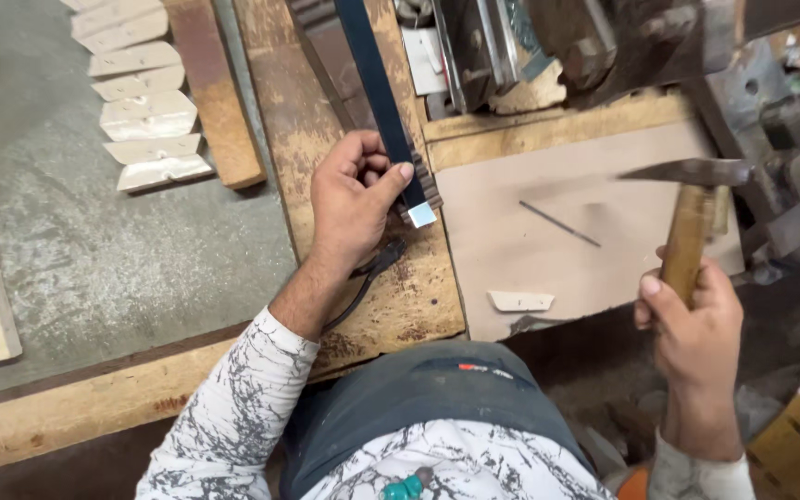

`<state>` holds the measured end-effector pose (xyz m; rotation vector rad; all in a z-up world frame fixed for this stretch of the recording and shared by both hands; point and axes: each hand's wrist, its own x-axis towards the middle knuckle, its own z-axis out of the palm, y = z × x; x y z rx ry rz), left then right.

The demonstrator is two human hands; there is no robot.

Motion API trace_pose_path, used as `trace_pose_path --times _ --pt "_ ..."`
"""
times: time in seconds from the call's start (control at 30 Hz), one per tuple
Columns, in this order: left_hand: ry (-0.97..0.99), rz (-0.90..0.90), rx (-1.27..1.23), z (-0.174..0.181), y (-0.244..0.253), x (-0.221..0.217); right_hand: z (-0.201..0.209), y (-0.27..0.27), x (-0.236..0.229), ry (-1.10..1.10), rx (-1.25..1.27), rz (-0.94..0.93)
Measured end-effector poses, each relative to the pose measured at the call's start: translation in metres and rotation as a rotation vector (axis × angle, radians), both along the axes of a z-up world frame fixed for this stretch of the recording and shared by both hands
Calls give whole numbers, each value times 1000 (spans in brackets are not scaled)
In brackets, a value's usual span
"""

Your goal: The person repeatedly bends thin metal strips using a manual bending machine and a hammer. They align each strip against a small wooden template, clamp it in the machine, bend it, and then hammer the bend to refine the angle. The process is repeated for multiple strips throughout the clip.

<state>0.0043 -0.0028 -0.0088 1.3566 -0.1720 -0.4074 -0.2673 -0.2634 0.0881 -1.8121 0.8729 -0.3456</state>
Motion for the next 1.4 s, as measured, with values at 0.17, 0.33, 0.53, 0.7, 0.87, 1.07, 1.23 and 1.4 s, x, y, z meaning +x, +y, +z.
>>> trace_pose_path --times 0.17,0.33,0.53,0.7,0.87,1.07,1.23,1.4 --pt "31 -45 -79 -8 3 2 9 91 12 -124 -194 112" --pt "37 -57 -127 -10 3 2 -4 124 29 -289 -367 460" --pt "-10 -74 -46 -9 5 3 -1 133 47 -276 -515 613" --pt "-26 -85 -84 -11 5 3 1 138 51 -153 -531 608" --pt "-23 -87 -66 -10 5 4 9 139 47 -302 -523 611" --pt "10 -94 -100 -8 4 3 4 141 52 -137 -566 612" --pt "-13 -94 -98 -9 3 5 8 141 48 -282 -537 604" --pt "-7 -77 -85 -9 4 2 6 144 55 -136 -586 605"
